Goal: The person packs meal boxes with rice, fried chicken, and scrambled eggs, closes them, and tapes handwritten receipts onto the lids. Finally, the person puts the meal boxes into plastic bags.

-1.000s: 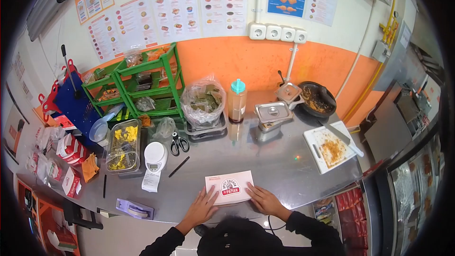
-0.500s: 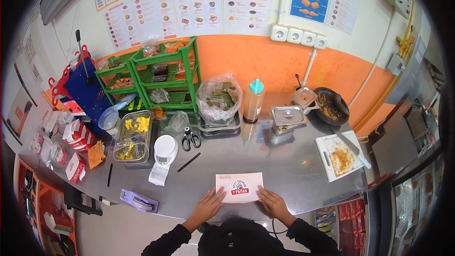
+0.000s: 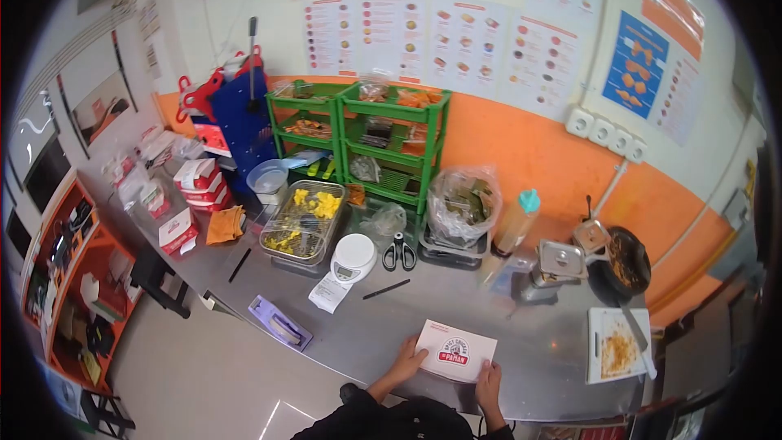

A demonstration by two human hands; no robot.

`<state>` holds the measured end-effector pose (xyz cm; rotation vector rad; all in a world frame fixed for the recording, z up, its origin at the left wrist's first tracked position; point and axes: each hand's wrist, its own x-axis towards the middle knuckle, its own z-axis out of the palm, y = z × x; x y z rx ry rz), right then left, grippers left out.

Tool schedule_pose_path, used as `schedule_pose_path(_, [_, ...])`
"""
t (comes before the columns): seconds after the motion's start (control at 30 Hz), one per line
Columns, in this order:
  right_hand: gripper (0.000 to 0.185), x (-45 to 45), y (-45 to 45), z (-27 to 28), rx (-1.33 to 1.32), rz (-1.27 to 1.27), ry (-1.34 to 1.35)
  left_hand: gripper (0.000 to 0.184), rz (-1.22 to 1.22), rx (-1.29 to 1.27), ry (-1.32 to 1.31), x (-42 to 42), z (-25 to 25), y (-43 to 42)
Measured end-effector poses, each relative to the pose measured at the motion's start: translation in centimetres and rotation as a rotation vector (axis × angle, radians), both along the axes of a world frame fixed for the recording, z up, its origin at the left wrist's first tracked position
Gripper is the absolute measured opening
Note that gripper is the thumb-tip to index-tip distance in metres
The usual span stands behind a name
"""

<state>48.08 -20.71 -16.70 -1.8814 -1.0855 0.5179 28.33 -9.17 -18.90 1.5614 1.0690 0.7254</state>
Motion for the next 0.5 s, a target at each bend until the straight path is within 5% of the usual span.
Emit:
schedule_pose_path(0.23, [0.044,-2.3,1.4,6.3,0.165,0.092,0.489,0.062,0.052,-0.235,-0.34,-2.1,3.1,0.0])
schedule_pose_path(0.4, [0.043,-7.4,3.6,12.9,-0.17,0.332,0.546,0.077,0.319,-0.491,-0.299,-10.5,16.9,-2.0])
schedule_pose_path(0.5, [0.045,-12.4,6.3,12.3,0.033,0.625,0.639,0.069,0.482,-0.254,-0.306,-17.4,16.0,-2.8])
